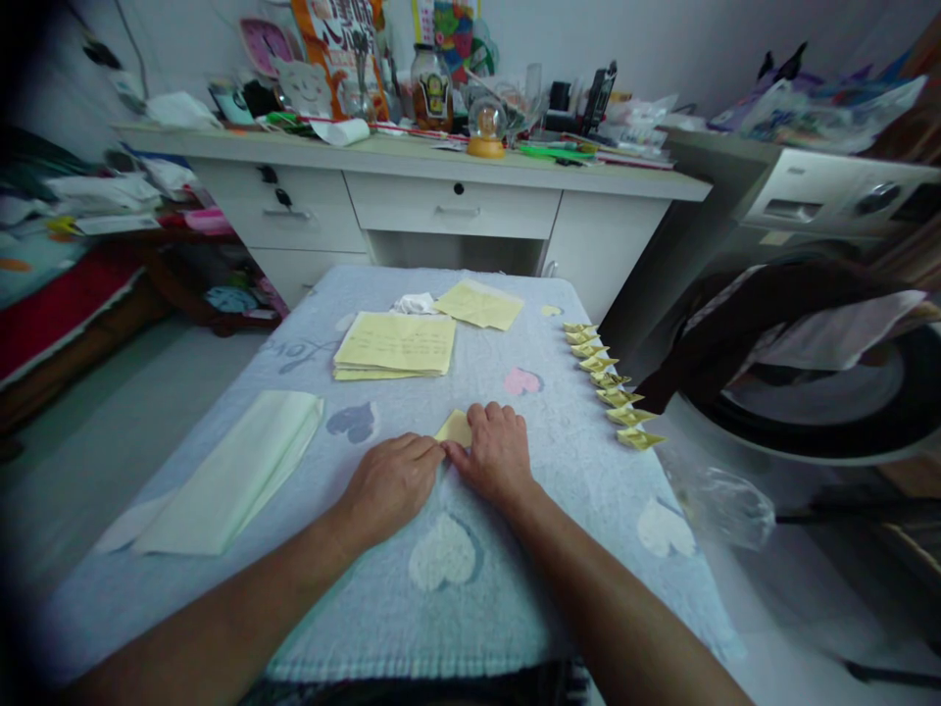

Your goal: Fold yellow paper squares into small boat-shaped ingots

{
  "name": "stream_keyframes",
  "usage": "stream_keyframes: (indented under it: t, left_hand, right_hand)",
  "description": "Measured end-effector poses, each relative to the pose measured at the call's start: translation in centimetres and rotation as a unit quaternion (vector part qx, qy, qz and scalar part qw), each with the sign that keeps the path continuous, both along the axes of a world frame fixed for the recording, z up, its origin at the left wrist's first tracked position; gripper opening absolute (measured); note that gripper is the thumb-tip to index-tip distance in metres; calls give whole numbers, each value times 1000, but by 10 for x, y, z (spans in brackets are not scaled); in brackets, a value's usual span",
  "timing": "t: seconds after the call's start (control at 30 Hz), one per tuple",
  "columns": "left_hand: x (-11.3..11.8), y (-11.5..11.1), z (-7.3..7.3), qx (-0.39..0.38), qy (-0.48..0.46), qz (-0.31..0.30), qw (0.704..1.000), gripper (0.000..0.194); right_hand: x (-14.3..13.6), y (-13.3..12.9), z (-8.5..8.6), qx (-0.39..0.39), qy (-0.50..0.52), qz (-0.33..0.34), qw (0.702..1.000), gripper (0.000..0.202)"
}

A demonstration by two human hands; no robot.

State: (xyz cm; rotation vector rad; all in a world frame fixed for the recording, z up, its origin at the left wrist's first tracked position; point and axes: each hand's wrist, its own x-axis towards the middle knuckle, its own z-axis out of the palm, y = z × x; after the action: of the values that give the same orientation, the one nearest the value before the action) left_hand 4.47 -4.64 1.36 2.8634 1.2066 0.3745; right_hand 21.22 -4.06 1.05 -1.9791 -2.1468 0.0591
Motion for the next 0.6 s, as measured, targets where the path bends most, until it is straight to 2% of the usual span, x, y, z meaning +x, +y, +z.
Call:
stream_keyframes:
  t: [0.1, 0.27, 0.47, 0.6]
  left_hand:
    - [0, -2, 2, -4, 8, 7, 1000, 14]
    - [3, -2, 7, -22, 7, 22, 999, 13]
    - [8, 5, 3, -27, 4, 28, 999, 16]
    - [6, 9, 0, -52, -28, 26, 998, 16]
  right_hand:
    - [7, 1, 1, 1, 8, -11, 1000, 47]
    - [29, 5, 1, -20, 5, -45, 999, 65]
    - [63, 10, -1, -67, 8, -68, 995, 72]
    - [79, 11, -1, -71, 25, -74, 994, 74]
